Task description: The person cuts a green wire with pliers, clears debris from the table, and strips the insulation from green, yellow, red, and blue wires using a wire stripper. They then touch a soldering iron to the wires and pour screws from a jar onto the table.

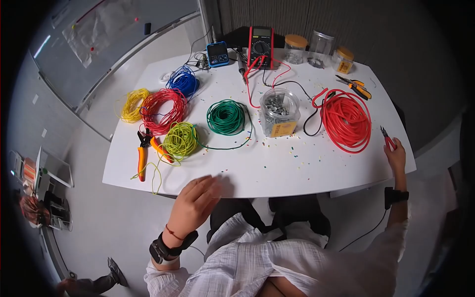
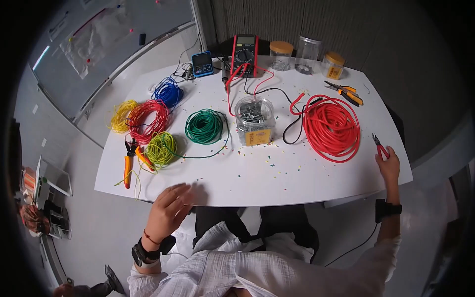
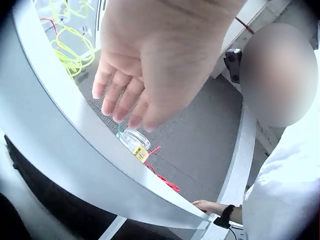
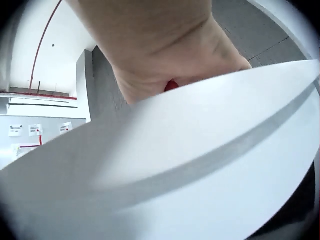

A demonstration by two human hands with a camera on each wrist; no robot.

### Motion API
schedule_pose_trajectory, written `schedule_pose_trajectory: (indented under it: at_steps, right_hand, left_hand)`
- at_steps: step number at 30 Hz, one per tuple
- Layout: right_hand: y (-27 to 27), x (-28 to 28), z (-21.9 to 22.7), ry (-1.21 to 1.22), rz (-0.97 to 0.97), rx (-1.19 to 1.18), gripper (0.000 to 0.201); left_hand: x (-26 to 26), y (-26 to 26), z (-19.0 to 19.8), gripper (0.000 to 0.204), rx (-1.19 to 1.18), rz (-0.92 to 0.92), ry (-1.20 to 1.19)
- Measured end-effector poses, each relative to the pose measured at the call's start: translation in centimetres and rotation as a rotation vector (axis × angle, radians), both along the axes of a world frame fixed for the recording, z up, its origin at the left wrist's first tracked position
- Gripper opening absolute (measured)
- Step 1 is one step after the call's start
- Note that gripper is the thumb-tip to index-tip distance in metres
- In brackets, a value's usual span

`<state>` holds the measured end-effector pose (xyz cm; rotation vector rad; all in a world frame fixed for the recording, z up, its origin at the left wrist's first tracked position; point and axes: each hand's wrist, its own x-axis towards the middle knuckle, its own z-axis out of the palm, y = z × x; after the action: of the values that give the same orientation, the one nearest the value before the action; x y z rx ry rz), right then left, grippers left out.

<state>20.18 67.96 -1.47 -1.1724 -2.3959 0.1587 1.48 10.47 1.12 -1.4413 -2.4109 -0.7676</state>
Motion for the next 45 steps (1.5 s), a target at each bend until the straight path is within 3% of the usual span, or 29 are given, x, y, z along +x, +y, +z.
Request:
schedule_pose_trajectory:
  at_steps: [4, 6, 8, 9, 11, 13, 16, 19, 25, 29, 31, 33, 35, 39, 43, 45]
  right_hand:
    - [0.1, 0.2, -0.6, -0.045, 0.044, 0.053, 0.053]
    - [-0.4, 0.3, -0.4, -0.075, 0.052, 0.025, 0.052]
    - [-2.0, 0.2, 0.1, 0.021, 0.117, 0.433, 0.043]
    - [-3.3, 0.0, 0.8, 0.017, 0.121, 0.43, 0.043]
    - [-8.2, -1.1, 2.8, 0.29, 0.33, 0.402, 0.031]
    - [-12.4, -1.7, 2.8, 0.144, 0.507, 0.342, 0.028]
    - [-20.7, -4.5, 4.7, 0.107, 1.0, 0.188, 0.032]
    - [-24.6, -6.6, 5.2, -0.059, 1.298, -0.033, 0.036]
    - [-27.0, -9.2, 4.3, -0.247, 1.46, -0.114, 0.037]
    - [-27.8, -11.2, 3.0, -0.286, 1.493, 0.054, 0.04]
    - [-27.1, -12.6, 3.3, -0.324, 1.344, 0.044, 0.042]
    - [-25.9, -12.8, 3.5, -0.222, 1.3, 0.099, 0.039]
    - [-25.4, -12.5, 5.6, -0.062, 1.318, -0.024, 0.038]
    - [-25.2, -14.5, 9.5, 0.254, 1.085, 0.14, 0.037]
    - [-24.3, -18.6, 7.8, 0.19, 1.084, 0.219, 0.031]
    - [-24.2, -19.8, 6.8, -0.036, 1.176, 0.168, 0.024]
  left_hand:
    - [-0.9, 1.5, -0.7, 0.05, -0.119, 0.037, -0.029]
    - [-1.2, 1.8, -1.0, 0.051, -0.144, 0.038, -0.021]
    - [-1.4, 2.1, -1.0, 0.052, -0.168, 0.039, -0.015]
    - [-1.5, 2.2, -1.1, 0.053, -0.194, 0.047, -0.007]
    - [-1.7, 2.6, -1.0, 0.054, -0.223, 0.053, -0.003]
    - [-2.0, 3.6, -0.9, 0.056, -0.252, 0.09, 0.029]
    - [-2.9, 4.9, -0.7, 0.056, -0.259, 0.117, 0.035]
    - [-3.2, 4.9, -0.3, 0.053, -0.263, 0.133, 0.052]
    - [-2.8, 5.0, -0.9, 0.054, -0.26, 0.048, 0.05]
    - [-3.1, 6.9, -1.0, 0.057, -0.223, -0.058, 0.012]
    - [-3.6, 7.4, -1.0, 0.06, -0.222, -0.08, 0.041]
    - [-3.3, 7.3, -0.4, 0.06, -0.236, -0.071, 0.022]
    - [-2.9, 6.8, -0.1, 0.061, -0.247, -0.054, 0.0]
    - [-1.9, 6.3, 0.1, 0.061, -0.371, -0.191, -0.026]
    - [-2.5, 7.5, -0.1, 0.063, -0.426, -0.246, 0.114]
    - [-3.5, 8.1, -0.8, 0.063, -0.418, -0.26, 0.152]
